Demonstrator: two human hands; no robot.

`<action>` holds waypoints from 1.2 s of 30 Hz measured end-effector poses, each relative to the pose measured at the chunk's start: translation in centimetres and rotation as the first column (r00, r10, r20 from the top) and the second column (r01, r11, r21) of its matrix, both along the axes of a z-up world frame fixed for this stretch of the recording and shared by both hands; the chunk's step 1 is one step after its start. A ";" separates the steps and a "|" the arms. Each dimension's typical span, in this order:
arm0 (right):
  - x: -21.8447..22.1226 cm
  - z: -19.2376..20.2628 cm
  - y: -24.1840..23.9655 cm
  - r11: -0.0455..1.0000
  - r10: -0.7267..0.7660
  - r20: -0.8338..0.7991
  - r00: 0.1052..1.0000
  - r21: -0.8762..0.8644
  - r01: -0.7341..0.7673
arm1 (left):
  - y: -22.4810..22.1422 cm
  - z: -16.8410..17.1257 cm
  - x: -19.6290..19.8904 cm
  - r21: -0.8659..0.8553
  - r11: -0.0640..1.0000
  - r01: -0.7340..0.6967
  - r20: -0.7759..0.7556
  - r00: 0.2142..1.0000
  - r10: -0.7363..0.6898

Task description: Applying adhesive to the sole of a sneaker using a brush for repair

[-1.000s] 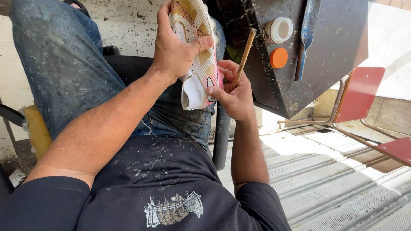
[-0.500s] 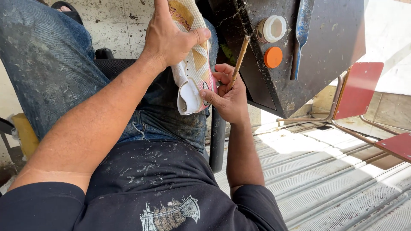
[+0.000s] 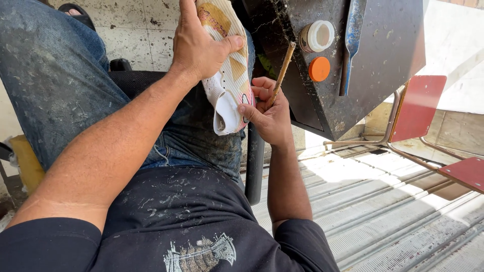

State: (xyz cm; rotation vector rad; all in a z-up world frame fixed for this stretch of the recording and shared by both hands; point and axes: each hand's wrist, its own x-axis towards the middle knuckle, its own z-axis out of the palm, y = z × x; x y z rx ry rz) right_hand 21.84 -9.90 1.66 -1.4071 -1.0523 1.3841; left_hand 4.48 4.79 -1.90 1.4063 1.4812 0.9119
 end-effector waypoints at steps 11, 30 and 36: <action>0.6 0.5 -0.4 0.998 0.002 0.124 0.992 -0.064 0.006 | 0.1 -0.4 0.0 -0.024 1.000 -0.003 -0.077 0.997 0.001; 3.5 5.0 1.8 0.952 -0.248 0.160 0.955 0.224 0.209 | -2.3 1.9 -1.2 0.029 0.957 0.288 -0.176 0.944 -0.279; 7.4 7.5 3.6 0.848 -0.394 0.352 0.849 0.496 0.188 | -2.4 1.8 0.0 0.047 0.967 0.249 -0.276 0.934 -0.228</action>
